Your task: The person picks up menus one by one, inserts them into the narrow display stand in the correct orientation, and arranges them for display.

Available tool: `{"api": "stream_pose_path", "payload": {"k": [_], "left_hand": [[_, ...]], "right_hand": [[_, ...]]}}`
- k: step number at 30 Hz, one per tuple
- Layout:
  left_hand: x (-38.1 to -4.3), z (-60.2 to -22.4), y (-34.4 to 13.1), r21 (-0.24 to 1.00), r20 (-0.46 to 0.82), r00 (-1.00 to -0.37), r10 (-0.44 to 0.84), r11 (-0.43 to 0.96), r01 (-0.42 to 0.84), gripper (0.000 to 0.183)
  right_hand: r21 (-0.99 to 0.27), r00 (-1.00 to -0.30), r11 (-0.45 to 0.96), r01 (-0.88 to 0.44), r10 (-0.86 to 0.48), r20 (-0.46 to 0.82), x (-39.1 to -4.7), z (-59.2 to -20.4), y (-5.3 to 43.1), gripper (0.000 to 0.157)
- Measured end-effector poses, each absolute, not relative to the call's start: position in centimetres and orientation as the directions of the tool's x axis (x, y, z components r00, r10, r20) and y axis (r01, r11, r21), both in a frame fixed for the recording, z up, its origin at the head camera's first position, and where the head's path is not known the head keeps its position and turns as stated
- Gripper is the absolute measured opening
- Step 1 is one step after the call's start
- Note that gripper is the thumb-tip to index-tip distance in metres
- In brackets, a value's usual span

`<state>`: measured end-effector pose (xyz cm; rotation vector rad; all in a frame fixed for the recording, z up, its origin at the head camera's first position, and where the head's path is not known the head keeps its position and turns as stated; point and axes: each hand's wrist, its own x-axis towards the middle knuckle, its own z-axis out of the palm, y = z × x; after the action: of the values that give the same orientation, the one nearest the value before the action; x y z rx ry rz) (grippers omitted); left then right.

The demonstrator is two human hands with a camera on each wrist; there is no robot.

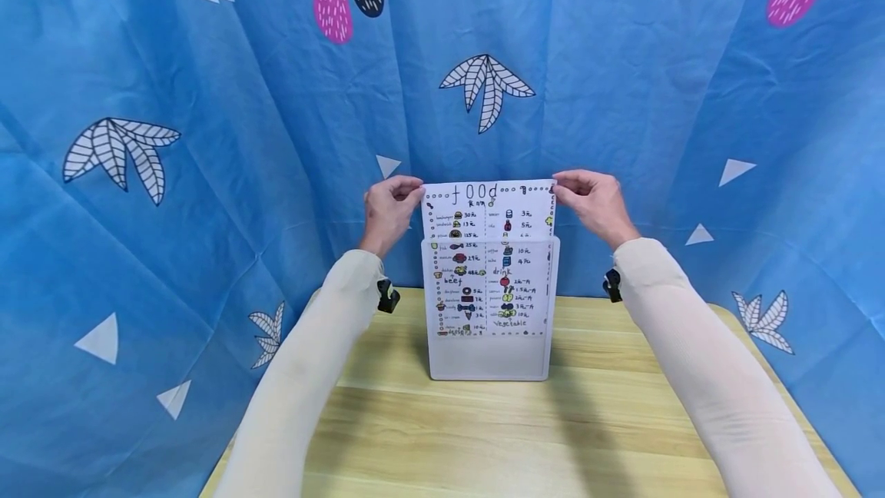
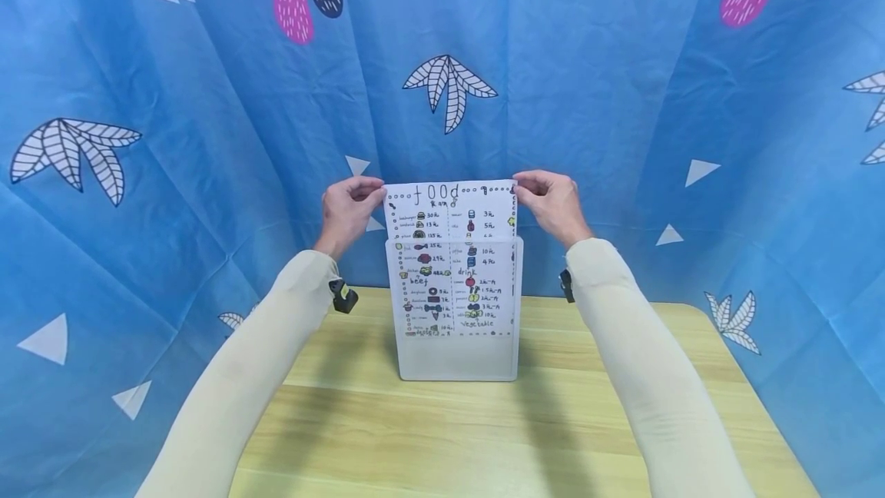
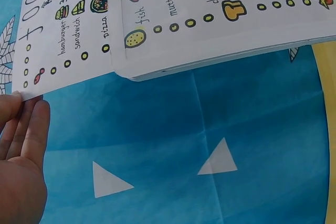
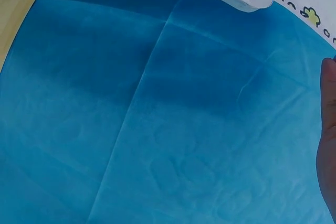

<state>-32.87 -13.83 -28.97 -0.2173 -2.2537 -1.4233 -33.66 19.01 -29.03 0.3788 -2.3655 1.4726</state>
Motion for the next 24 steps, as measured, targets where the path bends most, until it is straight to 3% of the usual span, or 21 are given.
{"api": "stream_pose_path", "payload": {"k": [24], "left_hand": [[-32.8, -30.3, -13.7, 0.821, 0.445, -0.889, -0.112, 0.449, 0.354, 0.015]], "right_hand": [[-0.801, -0.926, 0.483, -0.355, -0.063, 0.372, -33.2, -30.0, 19.3, 0.027]]}}
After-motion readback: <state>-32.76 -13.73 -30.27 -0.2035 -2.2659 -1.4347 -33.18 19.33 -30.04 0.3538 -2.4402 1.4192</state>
